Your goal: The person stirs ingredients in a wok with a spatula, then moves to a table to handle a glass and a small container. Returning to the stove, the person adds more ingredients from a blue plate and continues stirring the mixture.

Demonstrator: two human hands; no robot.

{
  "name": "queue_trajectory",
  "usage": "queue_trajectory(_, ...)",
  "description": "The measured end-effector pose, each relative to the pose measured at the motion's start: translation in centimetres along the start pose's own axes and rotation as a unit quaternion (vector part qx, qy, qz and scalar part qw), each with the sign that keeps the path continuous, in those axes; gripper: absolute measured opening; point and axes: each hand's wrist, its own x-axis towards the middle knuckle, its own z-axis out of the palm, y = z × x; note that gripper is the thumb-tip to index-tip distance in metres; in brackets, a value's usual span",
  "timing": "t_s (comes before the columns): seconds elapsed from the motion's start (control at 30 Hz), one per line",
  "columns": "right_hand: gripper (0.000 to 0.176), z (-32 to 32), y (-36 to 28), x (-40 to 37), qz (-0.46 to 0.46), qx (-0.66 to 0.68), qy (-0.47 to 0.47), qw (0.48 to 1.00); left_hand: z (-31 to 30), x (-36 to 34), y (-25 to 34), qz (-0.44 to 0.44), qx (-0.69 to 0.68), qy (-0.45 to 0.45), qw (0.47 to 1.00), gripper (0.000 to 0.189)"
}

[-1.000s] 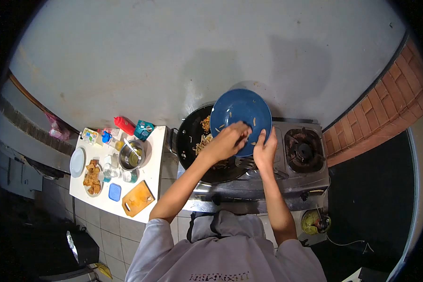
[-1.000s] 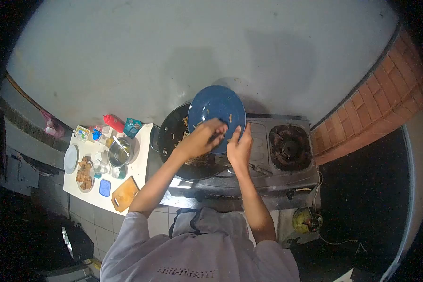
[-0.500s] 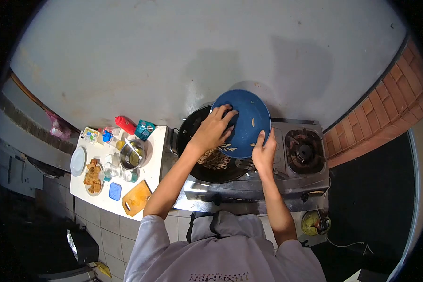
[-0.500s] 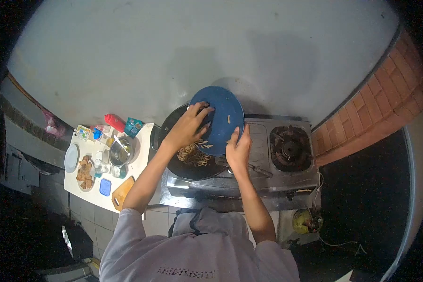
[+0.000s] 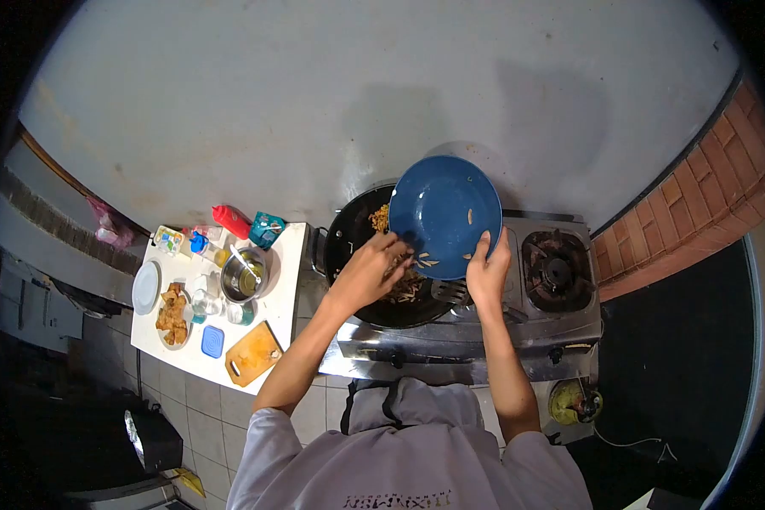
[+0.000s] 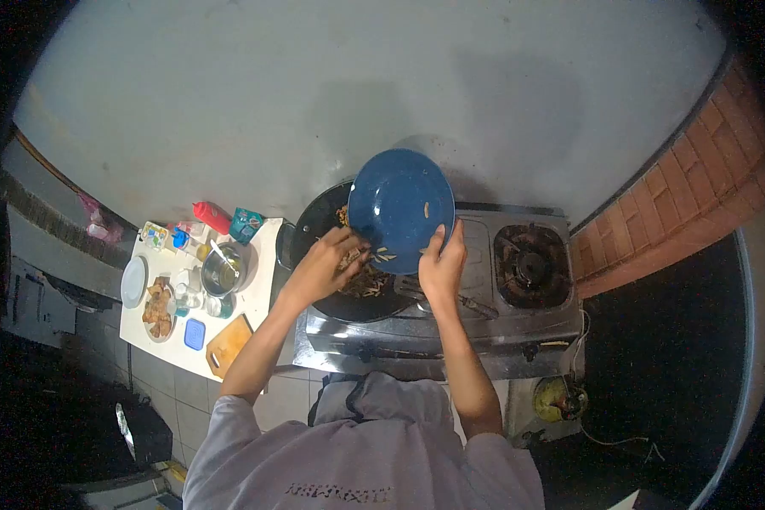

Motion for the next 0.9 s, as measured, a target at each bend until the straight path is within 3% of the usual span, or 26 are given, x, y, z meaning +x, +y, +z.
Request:
queue_trajectory(0.1,0.023,0.0,-0.9,-0.2,0.026,0.004,0.003,1.000,-0.1,1.6,0.6,-0.001,-0.014,0.051,0.999,0.021)
queue_trajectory(0.3,0.023,0.1,-0.6,-0.1,0.009,-0.016,-0.017,1.000,1.3,0.9,0.3,0.038,-0.050,-0.017,0.998,0.020)
queue_trajectory(0.37,0.023,0.2,-0.3,-0.2,0.005,-0.016,-0.012,1.000,1.0,-0.3,0.5,-0.014,-0.112,-0.049,0.992,0.019)
queue_trajectory(0.43,0.024,0.1,-0.4,-0.1,-0.001,-0.015,-0.010,1.000,0.2,-0.9,-0.3,0.025,-0.094,-0.046,0.994,0.020)
queue_trajectory(0.57,0.024,0.3,-0.6,-0.3,0.005,-0.008,0.000,1.000,-1.7,-0.3,0.1,-0.046,-0.096,-0.022,0.994,0.021)
queue_trajectory(0.7,0.024,0.9,-0.4,-0.5,-0.048,-0.027,0.020,0.998,0.3,1.3,1.0,0.040,-0.110,0.041,0.992,0.021)
queue_trajectory(0.77,0.024,1.0,-0.5,-0.4,-0.018,-0.011,0.004,1.000,1.6,1.0,0.5,0.085,-0.057,-0.002,0.995,0.020)
queue_trajectory(0.8,0.023,1.0,-0.6,-0.5,0.017,0.005,-0.009,1.000,0.6,0.6,1.2,0.051,-0.085,-0.028,0.995,0.019)
queue_trajectory(0.9,0.022,0.6,-1.1,-0.3,0.005,-0.002,0.003,1.000,-0.1,-1.0,-0.6,0.034,-0.114,-0.070,0.990,0.017)
